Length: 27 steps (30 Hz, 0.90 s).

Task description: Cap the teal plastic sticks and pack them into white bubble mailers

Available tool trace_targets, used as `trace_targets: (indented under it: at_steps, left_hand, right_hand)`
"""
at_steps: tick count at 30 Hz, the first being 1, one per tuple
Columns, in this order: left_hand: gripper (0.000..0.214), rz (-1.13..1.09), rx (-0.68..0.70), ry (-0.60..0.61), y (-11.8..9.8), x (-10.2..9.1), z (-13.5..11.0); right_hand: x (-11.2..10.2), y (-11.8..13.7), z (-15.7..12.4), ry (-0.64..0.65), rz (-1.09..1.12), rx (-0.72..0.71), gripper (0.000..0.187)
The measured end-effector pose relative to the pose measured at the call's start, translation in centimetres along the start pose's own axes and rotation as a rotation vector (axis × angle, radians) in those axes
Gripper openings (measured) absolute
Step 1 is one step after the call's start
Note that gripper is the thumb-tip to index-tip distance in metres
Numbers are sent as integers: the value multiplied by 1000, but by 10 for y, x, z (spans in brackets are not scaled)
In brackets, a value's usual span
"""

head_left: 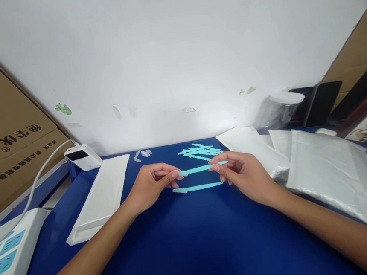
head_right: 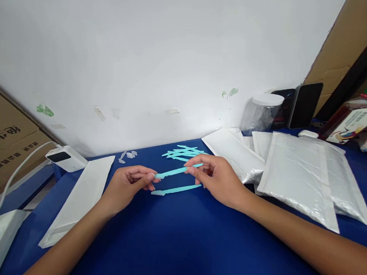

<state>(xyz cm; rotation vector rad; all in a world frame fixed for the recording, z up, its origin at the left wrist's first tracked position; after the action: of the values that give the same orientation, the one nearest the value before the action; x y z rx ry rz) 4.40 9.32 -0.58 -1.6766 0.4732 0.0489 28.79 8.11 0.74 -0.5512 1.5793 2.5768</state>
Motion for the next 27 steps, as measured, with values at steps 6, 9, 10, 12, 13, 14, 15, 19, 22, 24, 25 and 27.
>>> trace_targets:
  at_steps: [6,9,10,12,13,14,15,19,22,24,25,27]
  left_hand:
    - [31,32,-7,9,-1,3,-2]
    - [27,206,55,-62,-9,0,-6]
    - [26,275,82,-95,-13,-1,-7]
    - [24,381,120,-145,-17,-4,-8]
    - [24,412,126,-154,-18,-5,-8]
    - [24,431,123,-153,-17,-5,-7]
    - [24,446,115,-150,-16,-5,-6]
    - [25,545,111,-196,-11,-13,-2]
    - [29,747,219,-398,-16,-33,-1]
    - [39,934,251,-542,-13,-50,1]
    - [46,1016,209,-583,-6,-59,5]
    - [60,1107,37,-589,17,-79,15]
  right_hand:
    - [2,-9,-1,46,25,23,33]
    - [4,-10,1,76,-21,12,29]
    - [6,-9,2,95,-44,4,27]
    - [9,-8,2,136,-93,-5,26]
    - [11,-9,2,156,-117,-6,25]
    - [12,-9,1,171,-140,-9,24]
    - [13,-10,1,182,-165,-17,22]
    - [17,-8,2,214,-312,-147,21]
    - [14,-9,5,179,-460,-264,22]
    - [12,-12,8,152,-565,-311,28]
    - [12,-13,9,154,-607,-324,31]
    - [13,-17,10,183,-654,-338,34]
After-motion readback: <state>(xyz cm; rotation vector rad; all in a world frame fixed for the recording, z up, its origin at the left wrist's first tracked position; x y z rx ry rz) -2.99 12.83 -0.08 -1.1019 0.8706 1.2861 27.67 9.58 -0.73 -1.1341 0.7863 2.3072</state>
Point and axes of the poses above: each hand's wrist, its own z-axis towards the middle knuckle, its own x-axis out of the palm, y = z × x, the point moved 9 cm from there along z, towards the middle knuckle, and after that the axes turned 13 degrees about -x, right-handed, at the moved point
